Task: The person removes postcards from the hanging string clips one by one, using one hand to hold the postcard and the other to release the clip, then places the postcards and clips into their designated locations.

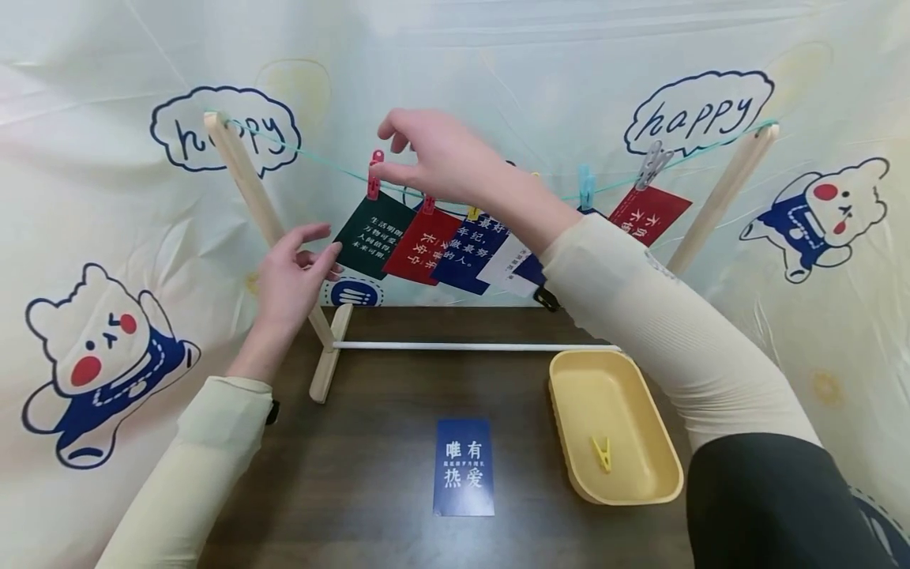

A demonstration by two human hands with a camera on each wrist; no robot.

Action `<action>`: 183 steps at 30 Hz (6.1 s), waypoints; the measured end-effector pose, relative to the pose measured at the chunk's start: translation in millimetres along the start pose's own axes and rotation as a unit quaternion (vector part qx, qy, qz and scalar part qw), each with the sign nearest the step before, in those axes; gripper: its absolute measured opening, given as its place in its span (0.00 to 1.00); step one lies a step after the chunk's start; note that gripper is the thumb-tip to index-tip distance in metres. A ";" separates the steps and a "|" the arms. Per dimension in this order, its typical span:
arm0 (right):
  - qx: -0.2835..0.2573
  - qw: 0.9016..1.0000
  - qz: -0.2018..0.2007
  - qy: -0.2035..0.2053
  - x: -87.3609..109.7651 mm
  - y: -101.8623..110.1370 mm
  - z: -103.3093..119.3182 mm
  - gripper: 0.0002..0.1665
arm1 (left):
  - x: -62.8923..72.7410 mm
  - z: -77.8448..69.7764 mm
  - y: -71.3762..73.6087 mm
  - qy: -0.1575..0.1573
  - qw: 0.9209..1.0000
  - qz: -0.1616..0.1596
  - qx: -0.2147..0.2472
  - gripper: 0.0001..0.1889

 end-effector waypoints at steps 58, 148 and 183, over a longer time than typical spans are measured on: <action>-0.139 0.988 -0.071 0.015 -7.7 -2.6 -4.4 0.14 | 9.6 14.8 21.4 0.037 0.997 -0.050 0.055 0.15; -0.142 0.970 0.158 -0.118 323.6 -134.7 -207.0 0.13 | 259.1 57.7 -94.2 0.122 0.910 0.390 -0.066 0.14; 0.022 0.954 0.264 -0.141 351.5 -141.1 -203.4 0.16 | 265.8 68.6 -100.1 0.121 0.909 0.395 -0.061 0.16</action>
Point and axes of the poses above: each hand's wrist, its own x-axis away from the middle knuckle, its own y-axis out of the back of the hand, z = x × y, the point moved 3 cm from there along -x, towards the middle knuckle, and after that the axes turned 10 degrees about -z, right-handed, at the moved point
